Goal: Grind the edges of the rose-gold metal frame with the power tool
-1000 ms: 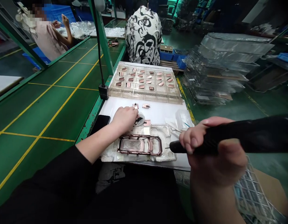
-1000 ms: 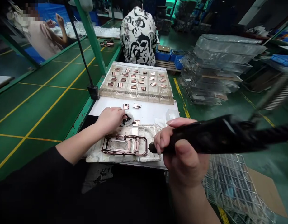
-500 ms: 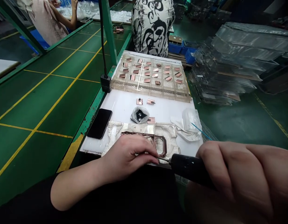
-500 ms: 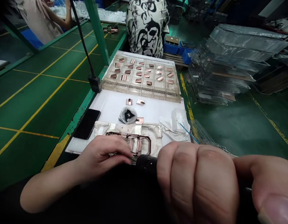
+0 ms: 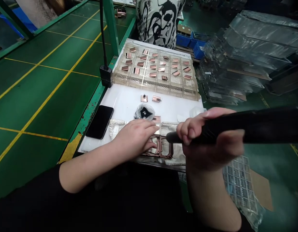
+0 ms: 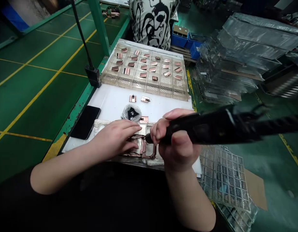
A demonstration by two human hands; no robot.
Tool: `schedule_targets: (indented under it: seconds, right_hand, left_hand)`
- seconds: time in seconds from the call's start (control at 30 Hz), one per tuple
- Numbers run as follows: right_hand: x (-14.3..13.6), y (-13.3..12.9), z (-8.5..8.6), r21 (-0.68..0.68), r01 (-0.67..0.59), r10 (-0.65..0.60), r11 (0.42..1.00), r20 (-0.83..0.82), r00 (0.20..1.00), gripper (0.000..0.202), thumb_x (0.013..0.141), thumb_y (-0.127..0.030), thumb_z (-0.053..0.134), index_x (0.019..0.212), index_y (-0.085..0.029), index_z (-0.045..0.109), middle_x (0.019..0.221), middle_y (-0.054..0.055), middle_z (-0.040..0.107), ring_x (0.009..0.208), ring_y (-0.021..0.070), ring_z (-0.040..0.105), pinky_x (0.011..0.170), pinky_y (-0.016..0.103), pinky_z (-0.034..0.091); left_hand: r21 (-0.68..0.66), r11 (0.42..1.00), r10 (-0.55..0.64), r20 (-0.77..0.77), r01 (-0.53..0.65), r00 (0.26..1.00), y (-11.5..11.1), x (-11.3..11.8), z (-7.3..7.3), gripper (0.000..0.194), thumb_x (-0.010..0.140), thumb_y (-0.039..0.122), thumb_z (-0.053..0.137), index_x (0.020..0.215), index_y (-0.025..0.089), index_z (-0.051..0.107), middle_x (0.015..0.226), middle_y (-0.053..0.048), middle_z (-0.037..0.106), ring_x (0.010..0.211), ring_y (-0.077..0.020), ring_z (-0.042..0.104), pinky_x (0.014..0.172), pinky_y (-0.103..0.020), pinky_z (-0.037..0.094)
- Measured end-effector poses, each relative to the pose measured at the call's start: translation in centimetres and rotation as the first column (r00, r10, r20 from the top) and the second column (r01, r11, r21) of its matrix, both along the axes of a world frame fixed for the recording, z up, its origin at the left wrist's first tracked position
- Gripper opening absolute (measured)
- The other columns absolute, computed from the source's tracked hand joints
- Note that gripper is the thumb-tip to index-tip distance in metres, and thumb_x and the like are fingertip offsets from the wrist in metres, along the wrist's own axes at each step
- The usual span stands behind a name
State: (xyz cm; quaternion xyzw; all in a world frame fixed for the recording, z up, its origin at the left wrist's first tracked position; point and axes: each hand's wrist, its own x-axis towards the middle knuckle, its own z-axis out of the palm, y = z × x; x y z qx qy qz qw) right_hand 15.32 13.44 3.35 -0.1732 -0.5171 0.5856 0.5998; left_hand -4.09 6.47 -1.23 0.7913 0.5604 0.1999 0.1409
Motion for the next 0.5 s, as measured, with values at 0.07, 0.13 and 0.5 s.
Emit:
schedule_targets:
  seconds: [0.07,0.13,0.5]
  right_hand:
    - [-0.7,0.3,-0.6,-0.031,0.002,-0.001,1.000,0.031,1.000,0.030,0.088,-0.052,0.089,0.099,-0.028,0.076,0.061,-0.004,0.058,0.044,0.0148,0.048,0.046,0.031,0.043]
    - [-0.8,0.5,-0.8,-0.046,0.010,-0.008,0.999,0.054,0.998,0.032,0.085,-0.056,0.090,0.098,-0.030,0.076,0.060,-0.004,0.057,0.043,0.0151,0.045,0.045,0.032,0.042]
    - [-1.0,1.3,-2.3,-0.015,-0.064,0.065,0.998,0.127,0.990,0.044,0.088,-0.064,0.089,0.103,-0.028,0.070,0.063,-0.006,0.058,0.045,0.0141,0.049,0.045,0.030,0.045]
  left_hand:
    - [-0.162,0.987,-0.039,-0.119,0.019,0.992,1.2,0.2,0.0,0.030,0.100,0.033,0.082,0.127,0.022,0.080,0.124,-0.011,0.083,0.116,-0.0349,0.079,0.096,-0.046,0.064]
    - [-0.260,0.965,-0.073,-0.175,0.025,0.982,2.2,0.6,0.1,0.015,0.102,0.030,0.076,0.115,0.024,0.082,0.110,-0.007,0.084,0.103,-0.0324,0.080,0.081,-0.040,0.061]
    - [-0.310,0.950,-0.088,-0.147,0.039,0.985,3.4,1.7,-0.3,0.021,0.104,0.035,0.074,0.120,0.025,0.084,0.109,-0.009,0.085,0.104,-0.0328,0.080,0.085,-0.040,0.060]
